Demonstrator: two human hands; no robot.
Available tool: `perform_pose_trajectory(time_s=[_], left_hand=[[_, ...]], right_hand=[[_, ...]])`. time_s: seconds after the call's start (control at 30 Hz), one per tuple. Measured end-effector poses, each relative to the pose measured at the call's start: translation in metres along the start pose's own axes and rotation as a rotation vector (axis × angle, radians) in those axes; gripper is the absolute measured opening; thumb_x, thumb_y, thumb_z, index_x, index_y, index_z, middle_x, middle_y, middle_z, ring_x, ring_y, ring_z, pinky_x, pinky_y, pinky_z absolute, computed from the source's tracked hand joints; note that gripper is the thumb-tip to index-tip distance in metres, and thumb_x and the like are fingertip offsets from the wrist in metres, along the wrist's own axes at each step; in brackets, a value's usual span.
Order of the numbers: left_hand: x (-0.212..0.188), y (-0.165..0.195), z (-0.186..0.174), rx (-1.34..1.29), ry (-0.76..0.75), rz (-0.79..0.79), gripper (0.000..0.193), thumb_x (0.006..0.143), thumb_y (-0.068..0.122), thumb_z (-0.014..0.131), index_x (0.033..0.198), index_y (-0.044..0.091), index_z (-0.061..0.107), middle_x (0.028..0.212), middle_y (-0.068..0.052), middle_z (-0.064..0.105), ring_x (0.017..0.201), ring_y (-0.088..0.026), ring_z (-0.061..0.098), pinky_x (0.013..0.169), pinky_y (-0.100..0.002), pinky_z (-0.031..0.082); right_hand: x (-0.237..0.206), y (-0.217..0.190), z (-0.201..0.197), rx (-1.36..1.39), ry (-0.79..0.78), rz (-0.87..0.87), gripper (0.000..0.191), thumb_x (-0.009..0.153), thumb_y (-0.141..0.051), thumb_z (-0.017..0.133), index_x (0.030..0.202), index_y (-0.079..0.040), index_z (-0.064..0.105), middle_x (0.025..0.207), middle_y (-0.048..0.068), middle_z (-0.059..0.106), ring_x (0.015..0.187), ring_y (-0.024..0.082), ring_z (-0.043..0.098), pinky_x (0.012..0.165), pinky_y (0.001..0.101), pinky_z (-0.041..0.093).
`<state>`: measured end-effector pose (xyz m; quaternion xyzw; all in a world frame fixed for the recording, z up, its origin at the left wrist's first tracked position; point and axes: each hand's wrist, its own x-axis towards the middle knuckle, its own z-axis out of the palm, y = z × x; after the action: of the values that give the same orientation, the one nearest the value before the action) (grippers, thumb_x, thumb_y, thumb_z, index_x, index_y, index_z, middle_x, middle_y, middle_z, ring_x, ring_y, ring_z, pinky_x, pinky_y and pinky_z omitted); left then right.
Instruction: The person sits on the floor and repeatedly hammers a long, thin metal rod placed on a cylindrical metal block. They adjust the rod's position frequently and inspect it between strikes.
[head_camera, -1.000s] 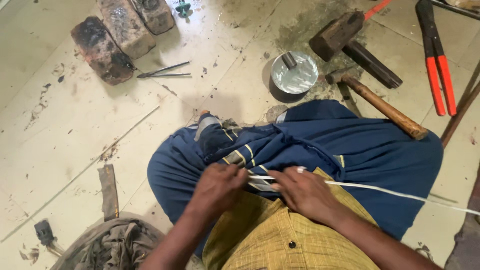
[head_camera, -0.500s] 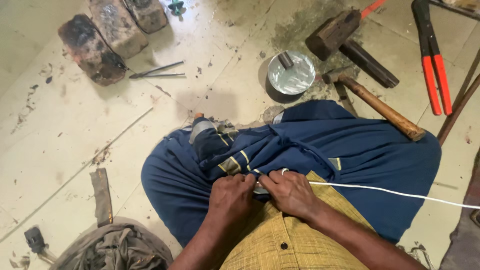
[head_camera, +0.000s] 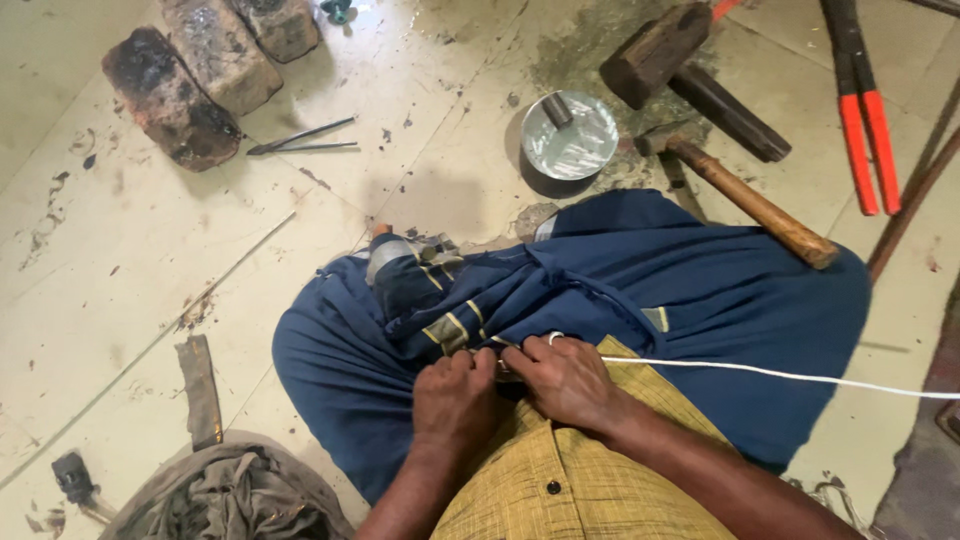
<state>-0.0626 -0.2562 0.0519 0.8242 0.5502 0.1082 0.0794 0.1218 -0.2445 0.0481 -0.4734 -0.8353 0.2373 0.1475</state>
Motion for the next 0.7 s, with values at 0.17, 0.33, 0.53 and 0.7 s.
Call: perform_pose_trajectory(time_s=[0.17,0.33,0.53,0.7], left_hand=[[0.016,-0.06,-0.018,0.027,0.138,0.39,0.042,0.06,0.015,0.067,0.102,0.012,0.066,0.088,-0.009,0.064,0.077,-0.032,0.062,0.063,-0.047,0.046],[0.048,-0.214,-0.084,-0.232,0.195,0.111,0.035,0.066,0.002,0.058,0.096,0.012,0.073,0.103,-0.01,0.072,0.102,-0.033,0.065,0.087,-0.043,0.054],[0.067,-0.36,-0.108,0.327,0.205,-0.234,0.011,0.115,0.005,0.052,0.115,-0.002,0.061,0.088,-0.015,0.065,0.08,-0.028,0.063,0.072,-0.038,0.051],[0.104,-0.307,-0.117,0.217,0.507,-0.393,0.041,0.105,0.005,0.055,0.143,0.001,0.038,0.115,-0.02,0.053,0.1,-0.036,0.058,0.083,-0.049,0.048]], right_hand=[[-0.012,0.006,-0.038,-0.02,-0.011,-0.077,0.047,0.088,-0.02,0.071,0.133,-0.009,0.063,0.086,0.011,0.059,0.078,0.031,0.063,0.067,0.0456,0.052],[-0.081,0.05,-0.095,0.108,-0.32,0.474,0.051,0.098,-0.023,0.058,0.148,-0.02,0.051,0.101,0.008,0.065,0.08,0.024,0.068,0.075,0.0384,0.057],[-0.179,0.082,-0.093,0.523,0.168,0.74,0.023,0.096,-0.02,0.062,0.106,-0.004,0.075,0.068,0.001,0.063,0.057,0.012,0.054,0.053,0.0288,0.046],[-0.153,0.075,-0.053,1.005,0.376,0.642,0.03,0.104,-0.019,0.058,0.096,0.004,0.074,0.062,-0.005,0.047,0.055,0.004,0.037,0.049,0.0228,0.031]])
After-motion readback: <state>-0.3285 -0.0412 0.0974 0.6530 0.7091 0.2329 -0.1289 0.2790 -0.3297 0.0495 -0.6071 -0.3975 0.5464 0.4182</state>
